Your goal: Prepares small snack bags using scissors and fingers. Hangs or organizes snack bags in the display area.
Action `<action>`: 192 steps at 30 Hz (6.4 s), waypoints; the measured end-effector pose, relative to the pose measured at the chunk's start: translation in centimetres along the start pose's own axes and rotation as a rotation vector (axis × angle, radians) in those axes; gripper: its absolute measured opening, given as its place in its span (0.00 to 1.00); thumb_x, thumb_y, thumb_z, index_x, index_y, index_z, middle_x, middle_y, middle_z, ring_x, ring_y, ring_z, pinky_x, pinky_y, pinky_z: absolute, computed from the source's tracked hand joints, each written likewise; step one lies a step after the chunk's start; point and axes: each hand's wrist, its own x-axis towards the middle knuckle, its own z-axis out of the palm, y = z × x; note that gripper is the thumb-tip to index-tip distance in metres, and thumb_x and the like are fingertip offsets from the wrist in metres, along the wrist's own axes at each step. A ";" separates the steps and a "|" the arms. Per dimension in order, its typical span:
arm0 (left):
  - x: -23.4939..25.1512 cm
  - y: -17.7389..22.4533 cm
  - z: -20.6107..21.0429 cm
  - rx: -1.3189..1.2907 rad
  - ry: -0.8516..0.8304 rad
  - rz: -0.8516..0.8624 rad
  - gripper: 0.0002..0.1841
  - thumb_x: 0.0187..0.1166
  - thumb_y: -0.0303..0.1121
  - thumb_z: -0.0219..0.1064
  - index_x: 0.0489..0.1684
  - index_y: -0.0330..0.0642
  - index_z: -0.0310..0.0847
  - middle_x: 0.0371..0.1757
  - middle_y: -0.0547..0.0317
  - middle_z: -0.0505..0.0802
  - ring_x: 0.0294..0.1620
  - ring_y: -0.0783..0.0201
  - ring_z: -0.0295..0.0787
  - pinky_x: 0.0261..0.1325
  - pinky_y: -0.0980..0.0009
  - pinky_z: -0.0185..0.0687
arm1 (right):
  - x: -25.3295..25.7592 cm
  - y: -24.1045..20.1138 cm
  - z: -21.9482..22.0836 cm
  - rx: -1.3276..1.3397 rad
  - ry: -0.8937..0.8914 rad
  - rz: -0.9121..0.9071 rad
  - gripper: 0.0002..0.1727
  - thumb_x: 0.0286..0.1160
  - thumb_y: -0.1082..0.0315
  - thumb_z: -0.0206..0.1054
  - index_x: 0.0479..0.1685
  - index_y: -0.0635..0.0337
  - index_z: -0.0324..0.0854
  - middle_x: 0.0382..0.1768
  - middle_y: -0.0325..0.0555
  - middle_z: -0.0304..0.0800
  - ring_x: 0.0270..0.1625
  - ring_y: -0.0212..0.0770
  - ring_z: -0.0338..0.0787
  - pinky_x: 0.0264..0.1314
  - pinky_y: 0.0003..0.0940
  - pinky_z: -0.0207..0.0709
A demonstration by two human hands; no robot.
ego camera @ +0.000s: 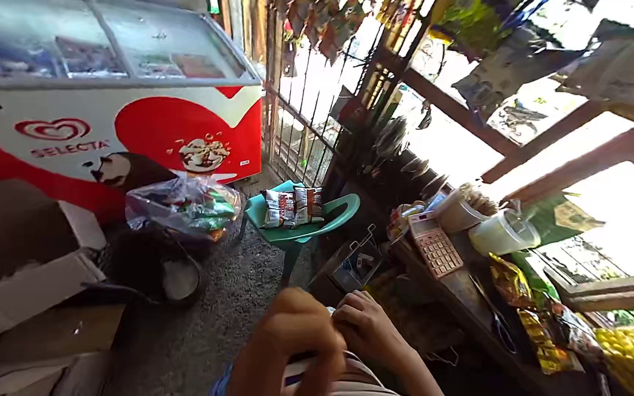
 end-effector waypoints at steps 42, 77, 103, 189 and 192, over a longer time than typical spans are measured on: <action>-4.5 -13.3 4.6 0.203 -0.258 -0.472 0.07 0.75 0.27 0.73 0.44 0.34 0.91 0.42 0.60 0.95 0.43 0.78 0.92 0.50 0.83 0.89 | 0.0 0.7 2.3 0.191 0.599 0.283 0.07 0.75 0.69 0.74 0.44 0.58 0.96 0.47 0.43 0.97 0.52 0.38 0.93 0.57 0.37 0.86; -5.0 -12.8 12.5 0.447 -0.618 -0.303 0.09 0.75 0.30 0.72 0.44 0.33 0.93 0.40 0.50 0.96 0.39 0.78 0.92 0.47 0.85 0.86 | -20.4 6.5 -12.0 -0.371 0.698 0.807 0.12 0.80 0.67 0.68 0.54 0.60 0.91 0.59 0.47 0.93 0.66 0.46 0.90 0.71 0.45 0.82; -3.3 -13.6 6.2 0.361 -0.320 -0.453 0.07 0.74 0.30 0.75 0.44 0.38 0.93 0.40 0.63 0.96 0.37 0.83 0.91 0.46 0.85 0.88 | -16.0 3.3 -2.6 1.191 0.353 0.649 0.17 0.69 0.69 0.75 0.56 0.60 0.80 0.52 0.38 0.94 0.55 0.34 0.93 0.61 0.34 0.87; -5.9 -13.7 1.9 0.739 -0.558 -0.186 0.09 0.81 0.26 0.63 0.45 0.33 0.89 0.41 0.45 0.90 0.41 0.51 0.91 0.46 0.56 0.87 | -3.8 2.0 -7.1 -0.659 -0.142 0.104 0.14 0.53 0.65 0.84 0.28 0.57 0.82 0.18 0.44 0.82 0.19 0.44 0.83 0.26 0.41 0.67; -5.8 -13.6 2.0 0.731 -0.569 -0.184 0.08 0.81 0.24 0.63 0.45 0.32 0.88 0.42 0.45 0.90 0.42 0.52 0.91 0.48 0.58 0.87 | -3.6 2.3 -7.4 -0.667 -0.126 0.071 0.13 0.57 0.66 0.81 0.26 0.59 0.80 0.16 0.45 0.81 0.18 0.45 0.82 0.25 0.41 0.66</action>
